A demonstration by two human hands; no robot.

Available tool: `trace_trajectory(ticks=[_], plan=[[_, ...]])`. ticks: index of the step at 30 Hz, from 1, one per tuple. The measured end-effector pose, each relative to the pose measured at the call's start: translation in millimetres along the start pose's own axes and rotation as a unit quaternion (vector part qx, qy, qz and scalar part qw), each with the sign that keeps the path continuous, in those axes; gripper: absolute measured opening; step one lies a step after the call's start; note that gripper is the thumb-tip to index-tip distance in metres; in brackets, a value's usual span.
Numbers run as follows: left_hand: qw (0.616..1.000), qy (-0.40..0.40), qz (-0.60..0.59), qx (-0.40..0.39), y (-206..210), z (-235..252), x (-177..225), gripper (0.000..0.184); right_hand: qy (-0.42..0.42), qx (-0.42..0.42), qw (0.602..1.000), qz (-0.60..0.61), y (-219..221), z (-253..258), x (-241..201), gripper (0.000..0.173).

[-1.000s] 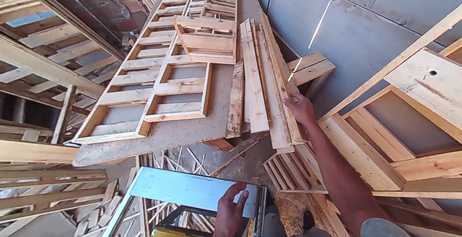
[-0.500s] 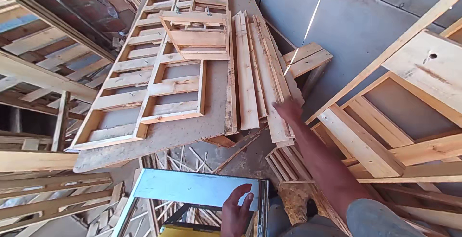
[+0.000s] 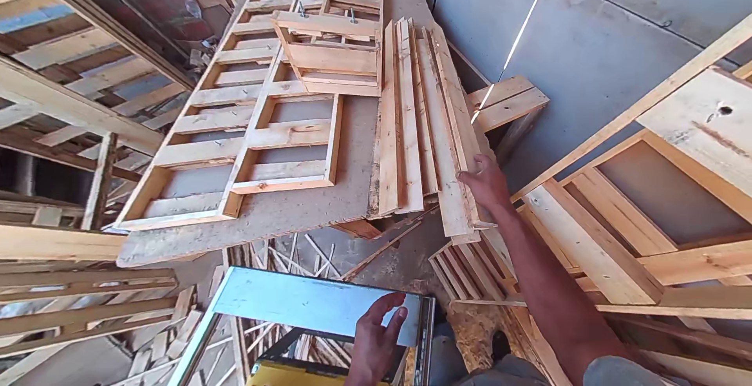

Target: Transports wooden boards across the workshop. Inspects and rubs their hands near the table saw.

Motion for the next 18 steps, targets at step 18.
trace_trajectory(ticks=[18], plan=[[0.997, 0.0, 0.01, -0.083, 36.9, -13.6, 11.7, 0.028, 0.058, -0.115, 0.991, -0.031, 43.4, -1.6, 80.4, 0.099]])
Point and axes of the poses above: each hand's wrist, its own z-axis towards the middle knuckle, its own y-axis out of the palm, x = y × z, the point moved 4 cm from there along z, towards the middle knuckle, and after that the axes turned 3 degrees about -y, right-handed, at the moved point
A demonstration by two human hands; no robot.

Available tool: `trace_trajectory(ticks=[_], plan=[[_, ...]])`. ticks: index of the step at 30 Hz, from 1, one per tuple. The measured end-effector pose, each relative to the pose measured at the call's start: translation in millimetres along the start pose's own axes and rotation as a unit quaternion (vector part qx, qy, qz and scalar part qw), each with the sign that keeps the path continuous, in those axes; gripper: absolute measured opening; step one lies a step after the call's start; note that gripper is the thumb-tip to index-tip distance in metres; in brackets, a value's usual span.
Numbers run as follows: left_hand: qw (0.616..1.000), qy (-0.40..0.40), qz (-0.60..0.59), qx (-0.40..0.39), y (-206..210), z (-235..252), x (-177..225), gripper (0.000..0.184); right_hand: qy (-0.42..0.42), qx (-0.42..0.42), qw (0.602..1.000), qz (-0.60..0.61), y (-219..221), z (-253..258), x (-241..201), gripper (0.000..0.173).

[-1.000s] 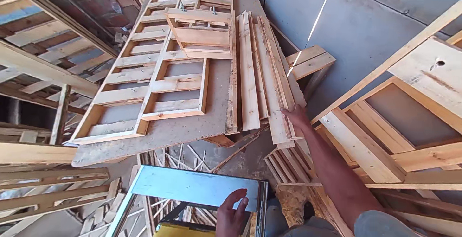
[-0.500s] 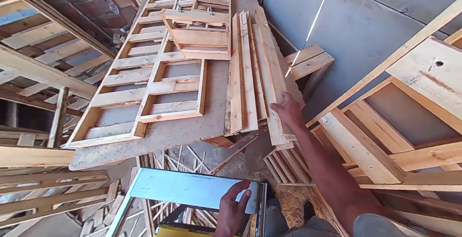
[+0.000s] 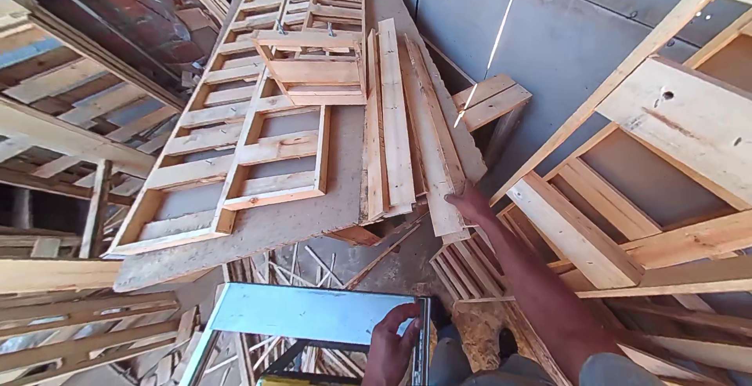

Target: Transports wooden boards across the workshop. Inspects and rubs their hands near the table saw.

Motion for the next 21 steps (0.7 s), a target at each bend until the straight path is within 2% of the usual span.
trace_trajectory(ticks=[3, 8, 13, 15, 16, 18, 19, 21], plan=[[1.0, 0.006, 0.002, -0.005, -1.2, 2.3, 0.0, 0.026, -0.017, 0.074, 0.997, 0.026, -17.9, -10.6, -12.5, 0.093], [1.0, 0.008, -0.006, -0.004, -6.8, 8.7, 5.5, 0.024, -0.031, 0.095, 0.993, 0.054, -15.6, -41.1, -42.3, 0.088], [1.0, 0.027, -0.001, -0.007, -12.5, 11.5, 8.5, 0.025, -0.06, 0.117, 0.991, 0.009, -5.0, -39.3, -100.5, 0.095], [0.999, 0.038, 0.0, -0.011, -9.6, 12.1, 9.6, 0.025, -0.088, 0.11, 0.99, -0.003, -8.2, -37.5, -137.4, 0.107], [0.999, 0.044, -0.001, -0.014, -7.2, 12.5, 10.7, 0.026, -0.115, 0.097, 0.989, -0.004, -13.4, -45.9, -160.0, 0.111], [0.998, 0.061, -0.004, -0.012, -3.3, 15.1, 14.9, 0.026, -0.243, 0.095, 0.965, 0.005, -31.2, -87.0, -208.8, 0.1], [0.998, 0.065, -0.005, -0.01, -0.8, 13.9, 16.3, 0.026, -0.332, 0.085, 0.939, 0.015, -37.7, -116.3, -227.1, 0.088], [0.997, 0.071, 0.0, -0.019, 7.0, 11.0, 18.8, 0.027, -0.51, 0.056, 0.858, 0.03, -39.3, -170.4, -239.1, 0.063]])
Point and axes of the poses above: each hand's wrist, its own z-axis towards the middle knuckle, its own y-axis out of the palm, x = y × z, the point moved 4 cm from there along z, towards the middle knuckle, and after that the axes turned 3 degrees about -y, right-handed, at the moved point
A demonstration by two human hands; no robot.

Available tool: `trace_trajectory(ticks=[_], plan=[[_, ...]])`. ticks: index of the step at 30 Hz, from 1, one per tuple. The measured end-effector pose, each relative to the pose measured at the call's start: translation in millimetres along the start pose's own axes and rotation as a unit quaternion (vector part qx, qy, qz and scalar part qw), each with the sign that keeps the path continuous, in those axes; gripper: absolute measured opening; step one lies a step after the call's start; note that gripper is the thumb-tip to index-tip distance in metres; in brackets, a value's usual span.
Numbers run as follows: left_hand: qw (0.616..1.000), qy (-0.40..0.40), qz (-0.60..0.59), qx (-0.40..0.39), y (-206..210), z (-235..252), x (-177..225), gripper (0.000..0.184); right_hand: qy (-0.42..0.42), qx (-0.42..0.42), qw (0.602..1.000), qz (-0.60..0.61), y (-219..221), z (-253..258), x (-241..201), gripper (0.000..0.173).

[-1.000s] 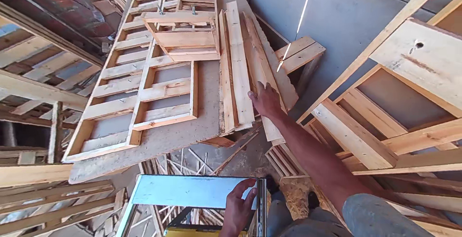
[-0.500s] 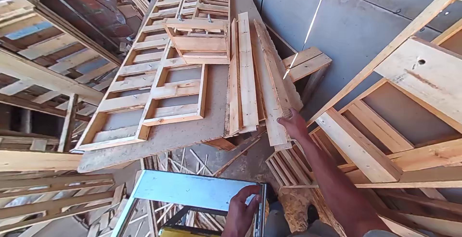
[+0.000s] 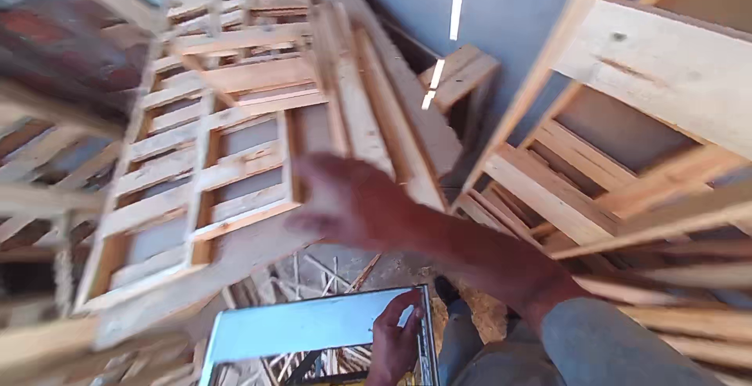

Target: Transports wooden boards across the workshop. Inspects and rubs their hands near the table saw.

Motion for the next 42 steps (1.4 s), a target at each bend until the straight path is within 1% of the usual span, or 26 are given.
trace_trajectory(ticks=[1, 2, 3, 4, 5, 7, 8, 9, 11, 12, 14, 15, 16, 18, 21, 23, 25, 27, 28, 29, 31, 33, 35, 38, 40, 42], plan=[[1.0, 0.004, 0.002, -0.018, 7.1, 0.5, 1.0, 0.027, -0.057, -0.025, 0.998, 0.016, 1.6, -16.9, -12.9, 0.052], [0.999, 0.006, 0.003, -0.044, 14.3, -0.6, 1.7, 0.026, -0.075, -0.063, 0.995, 0.032, 6.4, -38.3, -17.3, 0.042], [0.998, 0.002, 0.005, -0.07, 21.6, -3.0, 2.6, 0.026, -0.059, -0.093, 0.992, 0.056, 13.7, -64.7, -13.6, 0.032], [0.996, -0.006, 0.007, -0.088, 29.0, -5.1, 3.3, 0.025, -0.03, -0.095, 0.992, 0.083, 20.6, -96.5, -5.5, 0.021], [0.995, -0.018, 0.013, -0.098, 36.9, -6.1, 4.1, 0.025, -0.003, -0.073, 0.992, 0.104, 27.3, -132.8, 4.0, 0.012], [0.99, -0.053, 0.046, -0.123, 50.9, -11.1, 8.4, 0.028, 0.07, -0.058, 0.987, 0.129, 38.1, -216.7, 25.6, 0.012], [0.983, -0.048, 0.088, -0.154, 58.2, -16.5, 9.1, 0.028, 0.116, -0.09, 0.981, 0.129, 40.8, -264.9, 38.3, 0.015], [0.974, -0.026, 0.137, -0.18, 65.8, -20.3, 3.2, 0.03, 0.173, -0.151, 0.967, 0.11, 39.7, -316.8, 53.4, 0.02], [0.914, -0.1, 0.229, -0.319, 88.4, -19.6, 19.2, 0.039, 0.291, -0.277, 0.915, 0.043, 21.7, -427.5, 83.3, 0.026], [0.893, -0.132, 0.25, -0.35, 102.0, -21.1, 26.9, 0.041, 0.348, -0.316, 0.883, 0.008, 7.9, -485.0, 94.5, 0.024], [0.882, -0.141, 0.264, -0.364, 130.2, -29.8, 37.7, 0.042, 0.463, -0.345, 0.815, -0.047, -26.4, -592.6, 107.1, 0.02], [0.878, -0.137, 0.276, -0.366, 145.8, -35.6, 43.9, 0.043, 0.526, -0.328, 0.782, -0.054, -45.3, -640.4, 110.9, 0.022], [0.873, -0.139, 0.288, -0.368, 164.6, -41.0, 51.8, 0.045, 0.578, -0.286, 0.762, -0.056, -67.9, -683.1, 115.6, 0.023], [0.865, -0.136, 0.313, -0.367, 208.1, -52.5, 70.5, 0.047, 0.67, -0.168, 0.721, -0.043, -121.8, -749.9, 123.9, 0.038], [0.866, -0.102, 0.312, -0.377, 286.8, -83.8, 101.7, 0.045, 0.728, 0.075, 0.679, -0.049, -218.4, -825.0, 121.0, 0.057], [0.853, -0.069, 0.309, -0.415, 339.5, -110.8, 117.1, 0.044, 0.725, 0.253, 0.636, -0.078, -293.1, -857.4, 116.1, 0.066], [0.819, -0.053, 0.313, -0.478, 392.5, -138.7, 136.9, 0.046, 0.696, 0.41, 0.573, -0.139, -370.8, -884.1, 111.0, 0.074], [0.781, -0.01, 0.32, -0.536, 437.5, -161.0, 156.6, 0.045, 0.646, 0.521, 0.527, -0.184, -437.8, -905.9, 110.4, 0.081], [0.771, 0.008, 0.318, -0.551, 454.1, -169.2, 164.0, 0.044, 0.633, 0.546, 0.517, -0.187, -465.1, -914.3, 113.2, 0.082], [0.768, 0.017, 0.319, -0.555, 466.7, -175.7, 171.4, 0.044, 0.63, 0.548, 0.52, -0.179, -484.9, -921.7, 118.5, 0.081], [0.774, 0.016, 0.322, -0.545, 485.3, -180.0, 187.5, 0.046, 0.635, 0.517, 0.553, -0.152, -507.5, -934.0, 132.3, 0.075], [0.796, 0.045, 0.309, -0.519, 493.6, -178.9, 200.9, 0.046, 0.631, 0.472, 0.602, -0.132, -511.2, -944.7, 140.5, 0.065], [0.82, 0.089, 0.287, -0.486, 495.2, -173.2, 212.0, 0.045, 0.607, 0.431, 0.658, -0.112, -504.1, -945.5, 132.3, 0.051], [0.862, 0.109, 0.232, -0.437, 502.3, -166.1, 225.1, 0.049, 0.574, 0.347, 0.735, -0.095, -464.8, -918.3, 99.2, 0.046], [0.892, 0.115, 0.155, -0.409, 514.0, -163.0, 236.0, 0.066, 0.54, 0.279, 0.787, -0.103, -422.7, -880.3, 63.8, 0.047], [0.906, 0.14, 0.032, -0.398, 529.7, -160.9, 256.1, 0.089, 0.45, 0.242, 0.843, -0.164, -376.0, -836.3, 28.8, 0.042]])
Point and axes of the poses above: each hand's wrist, its own z-axis towards the middle knuckle, its own y-axis out of the palm, x = y × z, the point moved 4 cm from there along z, towards the middle knuckle, and after that the axes turned 3 degrees about -y, right-handed, at the moved point
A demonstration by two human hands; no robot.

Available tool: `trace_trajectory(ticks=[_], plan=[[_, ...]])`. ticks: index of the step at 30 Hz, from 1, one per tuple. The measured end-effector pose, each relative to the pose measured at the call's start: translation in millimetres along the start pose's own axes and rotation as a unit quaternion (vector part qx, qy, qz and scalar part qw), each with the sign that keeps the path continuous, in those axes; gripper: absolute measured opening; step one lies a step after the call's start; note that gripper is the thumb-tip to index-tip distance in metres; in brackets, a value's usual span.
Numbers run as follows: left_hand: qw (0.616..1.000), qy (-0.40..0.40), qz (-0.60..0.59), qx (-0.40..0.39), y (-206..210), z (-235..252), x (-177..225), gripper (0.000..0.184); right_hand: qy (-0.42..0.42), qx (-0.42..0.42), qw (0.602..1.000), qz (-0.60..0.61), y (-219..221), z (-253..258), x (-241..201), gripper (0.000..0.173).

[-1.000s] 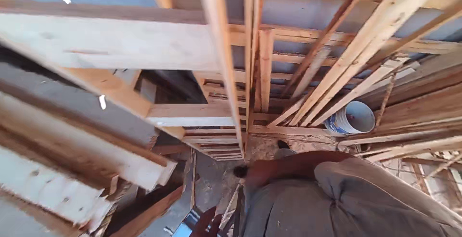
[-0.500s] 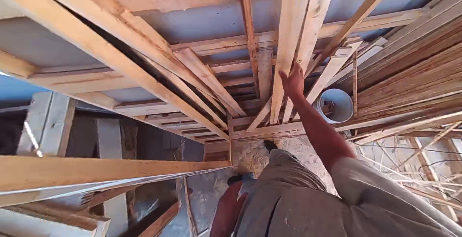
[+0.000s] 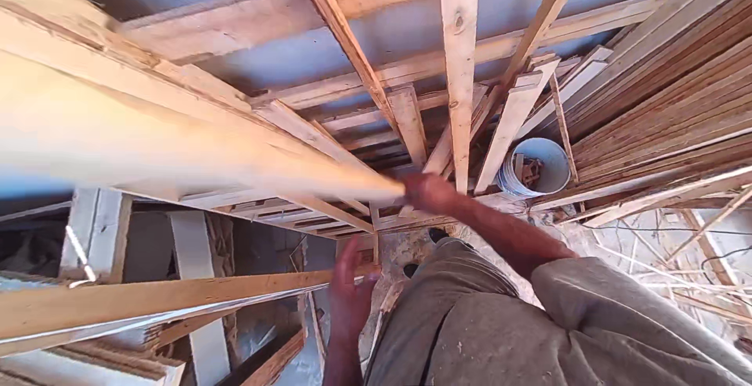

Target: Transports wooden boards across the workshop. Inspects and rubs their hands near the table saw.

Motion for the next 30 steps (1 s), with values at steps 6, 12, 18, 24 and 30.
trace_trajectory(ticks=[6, 12, 18, 24, 30], plan=[[0.945, 0.195, -0.264, 0.018, -15.5, 2.5, 40.8, 0.039, -0.195, -0.057, 0.977, 0.066, 15.5, -16.6, -83.3, 0.041], [0.934, 0.19, -0.285, 0.102, -49.2, -54.0, 41.0, 0.039, 0.238, 0.316, 0.918, 0.027, -154.0, 51.2, 132.9, 0.095], [0.927, 0.215, -0.234, 0.198, -95.2, -109.1, 94.4, 0.035, 0.202, 0.238, 0.941, 0.131, -168.5, 90.3, 207.8, 0.053], [0.91, 0.138, -0.265, 0.287, -85.2, -108.1, 30.8, 0.043, 0.032, 0.152, 0.975, 0.156, -84.5, 42.6, 61.9, 0.044], [0.851, 0.114, -0.294, 0.42, -55.0, -90.6, -46.3, 0.047, -0.268, 0.095, 0.937, 0.204, -37.9, 15.0, -106.8, 0.056]])
Point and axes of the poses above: each hand's wrist, its own z-axis towards the middle knuckle, its own y-axis out of the palm, x = y × z, the point moved 4 cm from there along z, towards the middle knuckle, and after that the axes turned 3 degrees about -y, right-handed, at the moved point
